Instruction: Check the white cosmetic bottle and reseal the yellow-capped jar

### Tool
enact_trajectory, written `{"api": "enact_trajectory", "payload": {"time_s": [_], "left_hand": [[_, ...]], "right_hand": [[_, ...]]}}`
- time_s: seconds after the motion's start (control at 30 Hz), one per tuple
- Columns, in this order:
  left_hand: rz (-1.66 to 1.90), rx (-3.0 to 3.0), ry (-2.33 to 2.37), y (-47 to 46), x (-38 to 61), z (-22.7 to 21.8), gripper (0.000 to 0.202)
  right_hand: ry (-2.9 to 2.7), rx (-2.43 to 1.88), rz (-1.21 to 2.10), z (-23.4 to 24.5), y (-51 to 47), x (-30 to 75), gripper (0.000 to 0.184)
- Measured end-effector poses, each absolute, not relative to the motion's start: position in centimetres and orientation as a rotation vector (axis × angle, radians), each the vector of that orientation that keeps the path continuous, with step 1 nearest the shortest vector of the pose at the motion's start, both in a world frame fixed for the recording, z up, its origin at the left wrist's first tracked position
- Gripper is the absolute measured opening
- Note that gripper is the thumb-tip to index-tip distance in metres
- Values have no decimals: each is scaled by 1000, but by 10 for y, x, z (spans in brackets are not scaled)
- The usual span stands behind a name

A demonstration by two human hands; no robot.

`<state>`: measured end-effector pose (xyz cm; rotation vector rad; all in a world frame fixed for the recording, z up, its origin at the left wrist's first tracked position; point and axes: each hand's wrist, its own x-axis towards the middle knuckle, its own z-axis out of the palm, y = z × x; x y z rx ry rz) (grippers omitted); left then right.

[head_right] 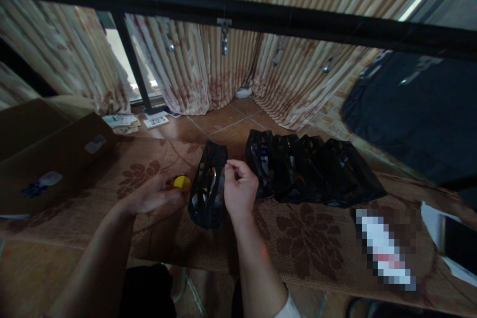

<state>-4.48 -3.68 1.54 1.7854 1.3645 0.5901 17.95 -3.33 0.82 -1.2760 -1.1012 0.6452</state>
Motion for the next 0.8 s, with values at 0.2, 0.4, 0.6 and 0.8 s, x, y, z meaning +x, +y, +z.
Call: {"api": "enact_trajectory", "payload": {"time_s": [0.2, 0.4, 0.6, 0.8], "left_hand": [[1010, 1386, 1232, -35, -20, 24, 37], [1225, 1126, 1039, -34, -2, 26, 47], [1242, 1001, 918, -33, 1, 26, 49], [1244, 907, 845, -34, 1, 29, 45]], "right_hand": [[-1118, -1221, 678, 12, -36, 177, 19], [-1163, -1079, 768, 14, -41, 171, 18], [-1333, -1021, 713, 18, -45, 171, 18], [-1377, -1035, 676, 18, -45, 172, 17]]}}
